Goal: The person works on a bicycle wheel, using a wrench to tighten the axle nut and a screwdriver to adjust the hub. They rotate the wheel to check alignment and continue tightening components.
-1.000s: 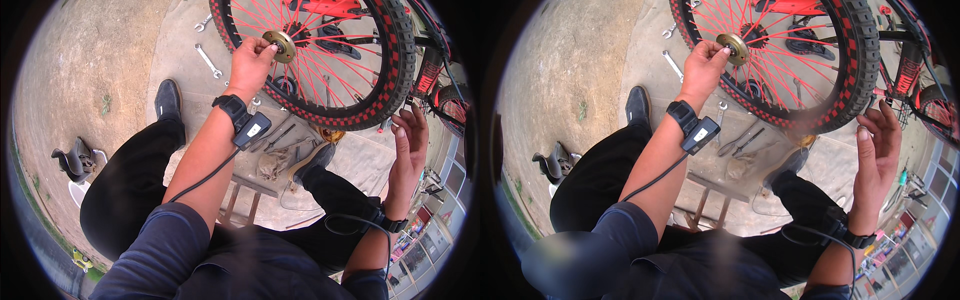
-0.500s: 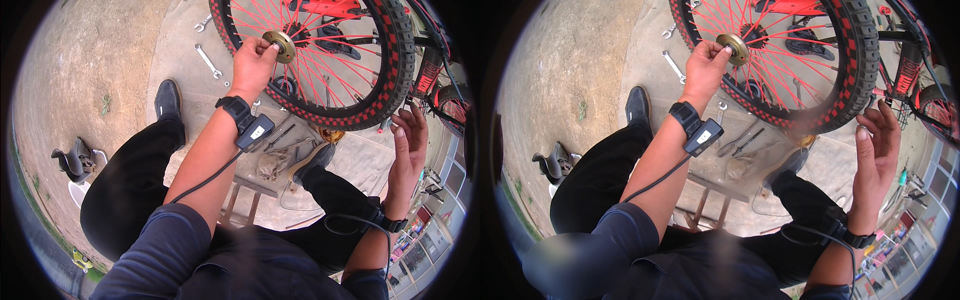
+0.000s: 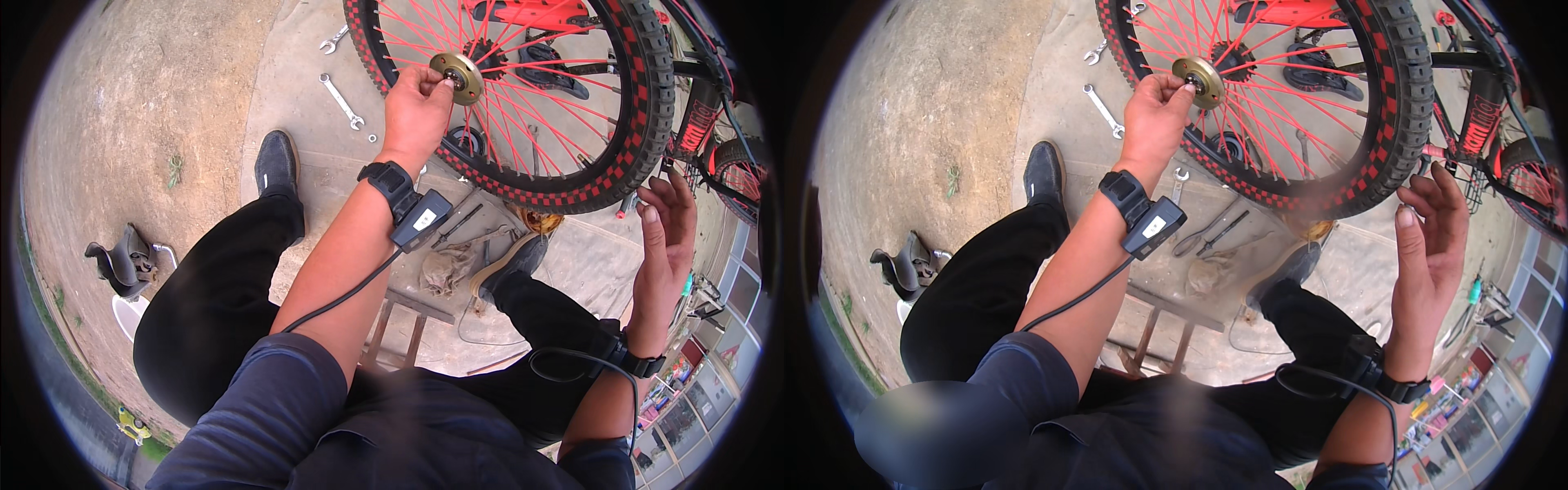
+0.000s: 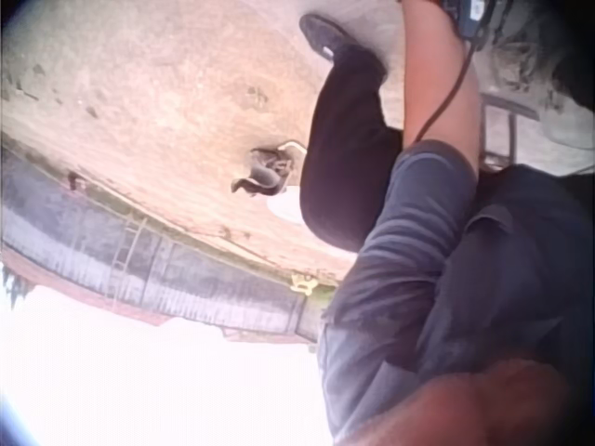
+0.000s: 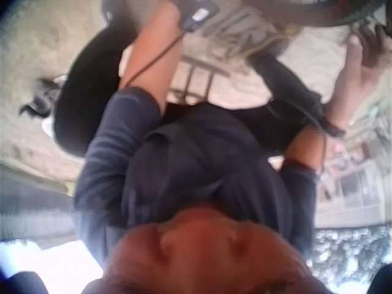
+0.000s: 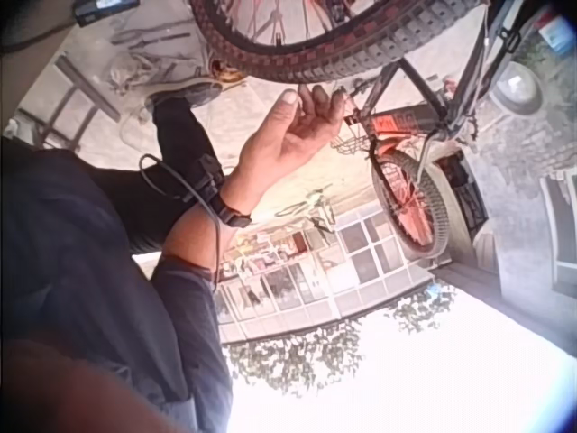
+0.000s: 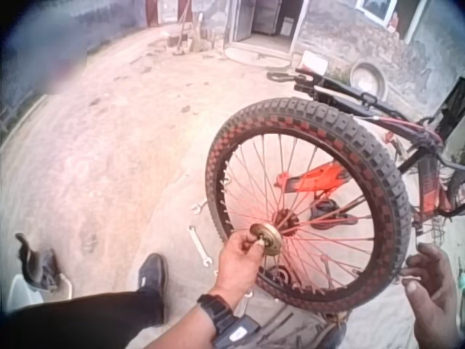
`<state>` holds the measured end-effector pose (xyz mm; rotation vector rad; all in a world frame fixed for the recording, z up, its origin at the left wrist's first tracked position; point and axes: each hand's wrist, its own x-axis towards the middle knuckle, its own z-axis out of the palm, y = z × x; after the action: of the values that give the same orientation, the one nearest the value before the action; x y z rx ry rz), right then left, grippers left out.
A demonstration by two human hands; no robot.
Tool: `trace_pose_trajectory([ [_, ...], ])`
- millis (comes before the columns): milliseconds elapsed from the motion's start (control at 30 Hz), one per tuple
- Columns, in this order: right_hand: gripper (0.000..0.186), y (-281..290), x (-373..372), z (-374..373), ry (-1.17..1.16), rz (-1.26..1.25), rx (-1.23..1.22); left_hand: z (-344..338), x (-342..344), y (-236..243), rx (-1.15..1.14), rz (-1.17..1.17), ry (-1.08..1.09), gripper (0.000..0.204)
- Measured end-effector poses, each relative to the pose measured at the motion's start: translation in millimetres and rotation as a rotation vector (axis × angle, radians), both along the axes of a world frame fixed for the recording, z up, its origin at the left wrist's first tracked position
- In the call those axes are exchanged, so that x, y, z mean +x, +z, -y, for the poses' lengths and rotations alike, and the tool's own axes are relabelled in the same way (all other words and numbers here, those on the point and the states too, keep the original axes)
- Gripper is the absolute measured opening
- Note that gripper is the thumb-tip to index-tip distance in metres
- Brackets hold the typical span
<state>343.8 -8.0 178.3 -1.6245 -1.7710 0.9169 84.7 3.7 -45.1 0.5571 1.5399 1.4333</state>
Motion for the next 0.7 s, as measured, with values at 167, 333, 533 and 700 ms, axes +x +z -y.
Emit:
trace_pose_trajectory([
  [167, 0.057, -1, 1, -1, 0.007, 0.003, 0.003, 11, 5, 4, -0.014, 0.132, 0.050, 0.018],
  [333, 0.058, -2, -1, -2, 0.011, 0.012, 0.009, 18, 21, 23, -0.009, 0.338, 0.052, 0.024],
  [533, 0.058, -2, -3, -2, 0.015, 0.014, 0.014, 14, 26, 31, 0.005, 0.419, 0.088, 0.025],
  [700, 0.058, -1, -5, -1, 0.007, 0.023, 0.013, 12, 29, 34, -0.005, 0.495, 0.112, 0.025],
])
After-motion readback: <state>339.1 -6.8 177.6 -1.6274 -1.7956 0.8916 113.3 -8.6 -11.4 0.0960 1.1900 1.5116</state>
